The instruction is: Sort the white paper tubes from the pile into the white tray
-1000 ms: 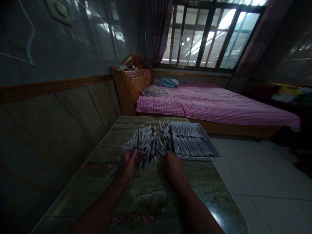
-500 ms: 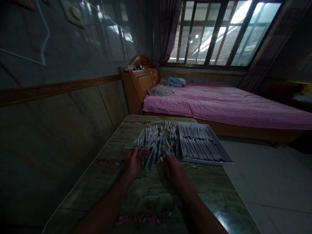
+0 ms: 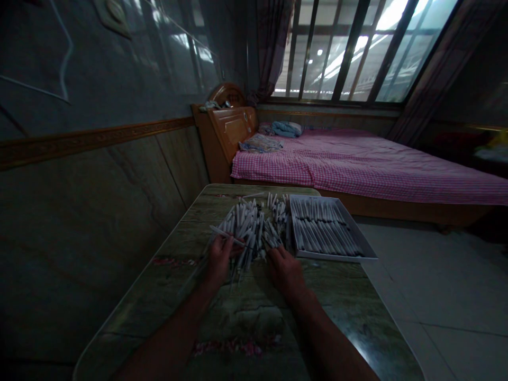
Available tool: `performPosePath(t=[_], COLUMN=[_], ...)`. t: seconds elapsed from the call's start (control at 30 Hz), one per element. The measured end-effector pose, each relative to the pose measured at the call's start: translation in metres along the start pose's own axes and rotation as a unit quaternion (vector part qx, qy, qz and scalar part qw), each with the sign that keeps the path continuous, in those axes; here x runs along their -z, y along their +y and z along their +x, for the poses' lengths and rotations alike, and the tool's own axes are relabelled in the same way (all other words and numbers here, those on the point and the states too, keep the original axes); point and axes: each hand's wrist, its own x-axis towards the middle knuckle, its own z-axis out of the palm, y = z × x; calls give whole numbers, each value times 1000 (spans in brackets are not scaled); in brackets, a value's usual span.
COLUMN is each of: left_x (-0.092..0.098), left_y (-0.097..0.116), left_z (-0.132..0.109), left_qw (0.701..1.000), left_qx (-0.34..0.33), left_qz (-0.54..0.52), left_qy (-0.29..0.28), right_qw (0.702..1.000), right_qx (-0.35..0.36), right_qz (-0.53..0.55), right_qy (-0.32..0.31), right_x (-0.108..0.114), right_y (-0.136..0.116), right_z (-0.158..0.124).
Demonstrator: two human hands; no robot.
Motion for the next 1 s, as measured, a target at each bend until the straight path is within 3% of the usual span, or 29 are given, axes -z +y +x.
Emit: performPosePath(t=[0.17,0.33,0.4,0.53,0.63,0.73,0.8,0.9,1.0], left_x=[-5,-5,-4,-4,-3,-1,1,2,0], left_y=[-1,-2,-2,-3,-3,-3,-3,-3,-2], left_z=[-7,-15,-18,-17,-12,-3,2,5,4], left_qw=[993,970,962,957,962,968,966,960,959], left_qx=[86,171,188,200,186,160,155,161,163], left_qz=[-26,-79,-94,-125,-153,-181,-201,-228,-229], left_qy=[-70,-154,-175,-171,-128,-66,-38,-22,-27], right_qw=[981,899,876,868,886,952,987,997,993], right_qx=[-20,-165,-184,-183,-179,-114,-64,-45,-36], right_qz=[194,405,445,460,426,282,149,-4,-79], right_qy=[12,12,12,15,26,30,-2,-57,-82], right_x=[-1,-4,-6,-13,-18,-17,-17,-19,-24], right_y=[-8,-16,-18,-19,-16,-13,-14,-21,-29], right_z=[0,7,11,14,15,14,15,18,22])
